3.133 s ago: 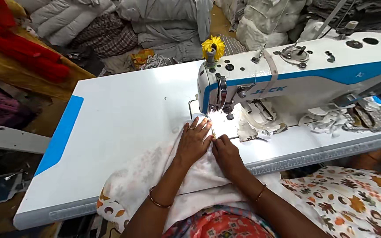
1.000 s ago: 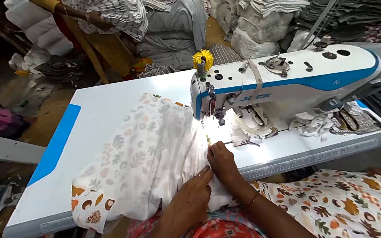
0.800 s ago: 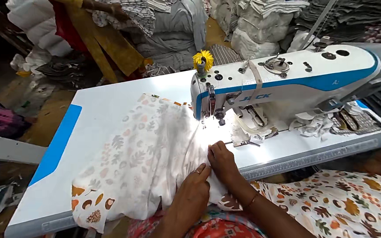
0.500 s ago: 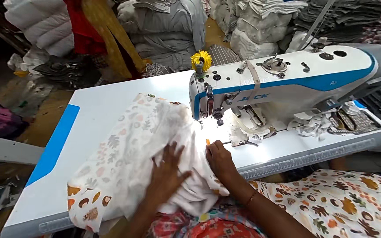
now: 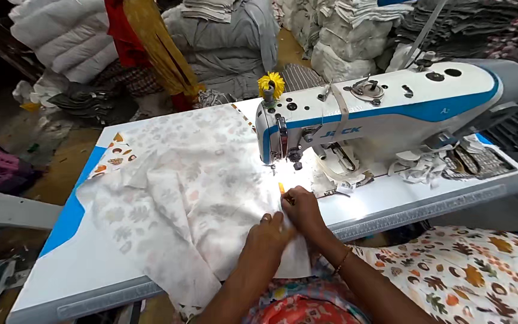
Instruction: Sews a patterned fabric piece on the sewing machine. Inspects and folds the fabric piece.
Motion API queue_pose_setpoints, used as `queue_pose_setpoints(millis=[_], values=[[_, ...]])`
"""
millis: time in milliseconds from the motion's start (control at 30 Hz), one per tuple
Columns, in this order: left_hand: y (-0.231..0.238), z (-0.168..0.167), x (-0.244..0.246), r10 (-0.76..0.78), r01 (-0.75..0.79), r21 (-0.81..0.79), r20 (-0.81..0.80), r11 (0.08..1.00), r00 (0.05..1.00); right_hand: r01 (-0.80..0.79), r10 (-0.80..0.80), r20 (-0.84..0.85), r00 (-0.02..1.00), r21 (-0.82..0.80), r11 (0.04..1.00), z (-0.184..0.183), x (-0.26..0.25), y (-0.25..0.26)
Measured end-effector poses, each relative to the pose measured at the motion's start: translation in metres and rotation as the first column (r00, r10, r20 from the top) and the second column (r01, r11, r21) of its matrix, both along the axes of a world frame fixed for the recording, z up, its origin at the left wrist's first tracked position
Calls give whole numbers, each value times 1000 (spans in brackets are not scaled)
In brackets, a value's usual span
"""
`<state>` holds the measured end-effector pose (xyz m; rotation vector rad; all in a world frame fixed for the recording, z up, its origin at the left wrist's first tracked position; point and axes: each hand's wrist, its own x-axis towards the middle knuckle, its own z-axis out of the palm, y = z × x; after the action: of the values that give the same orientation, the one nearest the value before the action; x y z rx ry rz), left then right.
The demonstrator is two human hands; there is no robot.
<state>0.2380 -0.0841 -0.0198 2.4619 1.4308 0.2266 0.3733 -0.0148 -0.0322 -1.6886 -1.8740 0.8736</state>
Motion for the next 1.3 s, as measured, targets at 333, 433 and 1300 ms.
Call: queue_pose_setpoints(millis=[333,433,1300], values=[[31,-35,1,364,-384,-59,477,922,800,21,-32,51,998,209,978,-16,-8,-19],[16,-51,16,354,-379,189,151,906,923,-4,-36,92,995,403,915,-30,-7,-25],[110,-62,-56,-284,106,494,301,863,910,-244,190,269,944,184,952,-1,13,12]])
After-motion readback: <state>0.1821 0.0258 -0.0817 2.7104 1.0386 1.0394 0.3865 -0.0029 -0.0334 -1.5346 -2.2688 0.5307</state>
